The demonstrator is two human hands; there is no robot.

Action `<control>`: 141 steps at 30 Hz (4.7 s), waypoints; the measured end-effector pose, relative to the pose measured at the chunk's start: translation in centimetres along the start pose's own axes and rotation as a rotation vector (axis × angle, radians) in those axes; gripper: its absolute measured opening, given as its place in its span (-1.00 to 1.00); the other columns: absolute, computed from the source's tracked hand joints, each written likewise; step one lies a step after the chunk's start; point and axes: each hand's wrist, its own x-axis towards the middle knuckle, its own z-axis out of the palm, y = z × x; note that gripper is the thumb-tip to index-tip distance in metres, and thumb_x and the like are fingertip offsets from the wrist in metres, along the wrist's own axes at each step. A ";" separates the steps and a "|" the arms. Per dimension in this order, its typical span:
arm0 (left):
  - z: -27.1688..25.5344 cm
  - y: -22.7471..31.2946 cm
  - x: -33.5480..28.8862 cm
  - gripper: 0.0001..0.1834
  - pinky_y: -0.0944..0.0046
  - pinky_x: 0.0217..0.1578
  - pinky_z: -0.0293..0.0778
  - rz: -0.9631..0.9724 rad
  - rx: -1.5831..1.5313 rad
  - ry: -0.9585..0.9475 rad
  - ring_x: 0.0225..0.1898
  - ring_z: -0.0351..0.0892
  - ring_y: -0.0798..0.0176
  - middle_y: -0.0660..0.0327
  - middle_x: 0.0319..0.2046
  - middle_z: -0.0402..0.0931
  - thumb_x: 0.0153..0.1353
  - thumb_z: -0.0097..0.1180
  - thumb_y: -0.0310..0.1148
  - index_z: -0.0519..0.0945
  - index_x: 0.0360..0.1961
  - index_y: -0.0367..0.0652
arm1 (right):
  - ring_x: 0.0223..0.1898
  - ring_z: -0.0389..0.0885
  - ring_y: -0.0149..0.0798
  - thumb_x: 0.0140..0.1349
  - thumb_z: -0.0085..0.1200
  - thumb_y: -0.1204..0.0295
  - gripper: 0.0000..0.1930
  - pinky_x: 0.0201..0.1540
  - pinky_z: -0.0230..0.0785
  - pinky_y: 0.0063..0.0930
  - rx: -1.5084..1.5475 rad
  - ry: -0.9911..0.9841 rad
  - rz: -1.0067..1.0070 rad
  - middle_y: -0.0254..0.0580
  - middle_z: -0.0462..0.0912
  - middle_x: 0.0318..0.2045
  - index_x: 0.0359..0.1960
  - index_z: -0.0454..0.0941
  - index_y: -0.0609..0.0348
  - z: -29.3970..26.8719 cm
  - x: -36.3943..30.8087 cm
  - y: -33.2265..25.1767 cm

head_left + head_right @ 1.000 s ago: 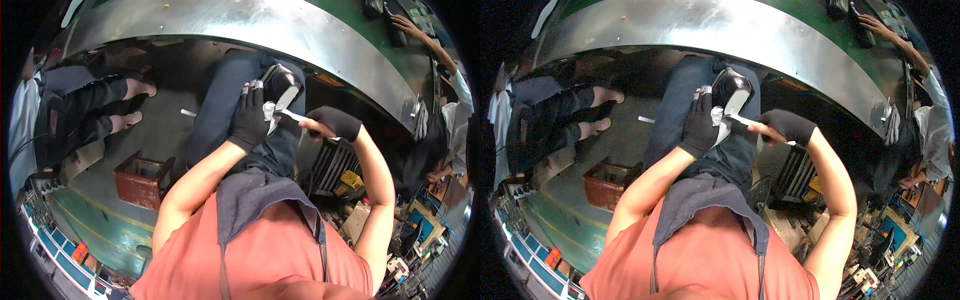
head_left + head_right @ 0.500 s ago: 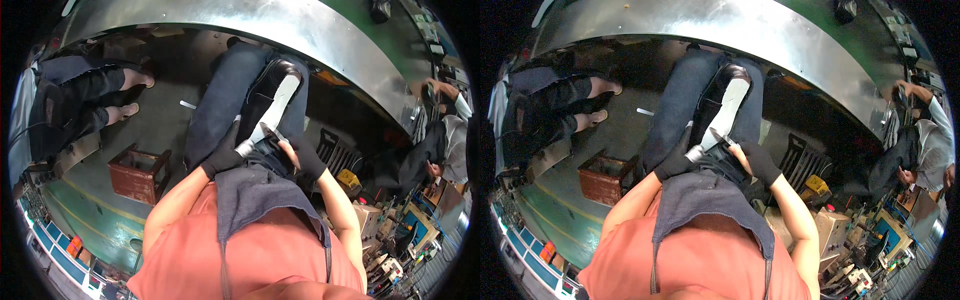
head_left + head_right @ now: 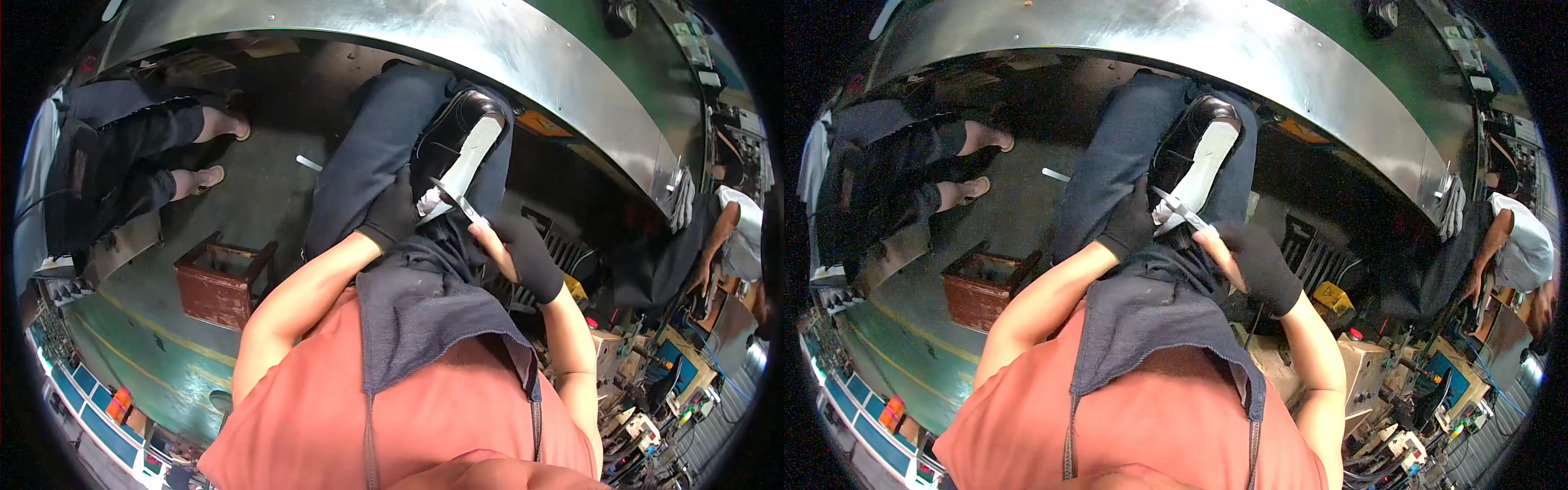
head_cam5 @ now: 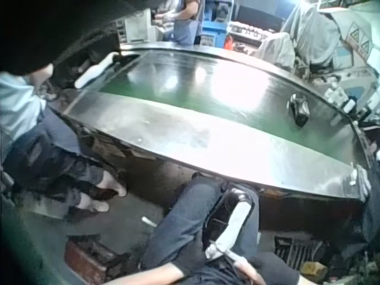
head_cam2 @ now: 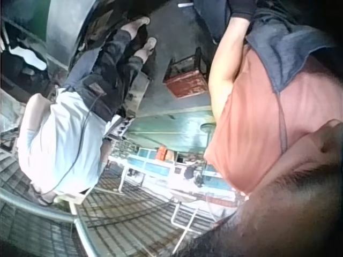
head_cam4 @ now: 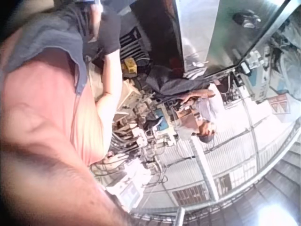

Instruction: The person uses a pair of shears to trim the edges of white shoe insoles or midsoles. They repeatedly pick up a part from a conveyor belt, hold it against their lap, and cut along the perimeter before placing it back on the belt.

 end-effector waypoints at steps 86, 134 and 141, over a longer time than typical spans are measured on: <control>-4.3 3.4 6.6 -0.30 0.34 -0.01 0.35 -0.242 -0.527 -0.212 -0.07 0.44 0.32 0.17 -0.11 0.52 0.39 -0.40 0.19 0.43 0.14 -0.21 | -0.50 0.55 -0.08 0.35 -0.14 0.10 -0.56 -0.37 0.36 -0.26 -0.079 -0.061 -0.217 0.04 0.55 -0.56 -0.40 0.52 0.29 -3.3 4.2 5.4; -0.8 -1.0 5.4 -0.47 0.27 0.10 0.30 0.060 -0.819 -0.033 0.04 0.40 0.24 0.14 0.05 0.41 0.22 0.12 -0.28 0.31 0.19 -0.18 | -0.54 0.51 0.05 0.27 0.00 0.05 -0.57 -0.46 0.30 -0.20 -0.286 0.190 -0.266 0.07 0.53 -0.58 -0.48 0.55 0.22 1.0 1.7 9.7; -3.0 6.5 6.3 -0.58 0.31 -0.03 0.39 0.002 -0.463 -0.048 -0.10 0.49 0.29 0.15 -0.12 0.54 0.24 0.12 -0.27 0.43 0.07 -0.23 | -0.56 0.43 0.02 0.28 0.03 0.23 -0.67 -0.45 0.27 -0.25 -0.013 0.215 -0.168 0.10 0.45 -0.59 -0.47 0.51 0.30 -2.5 -0.4 5.7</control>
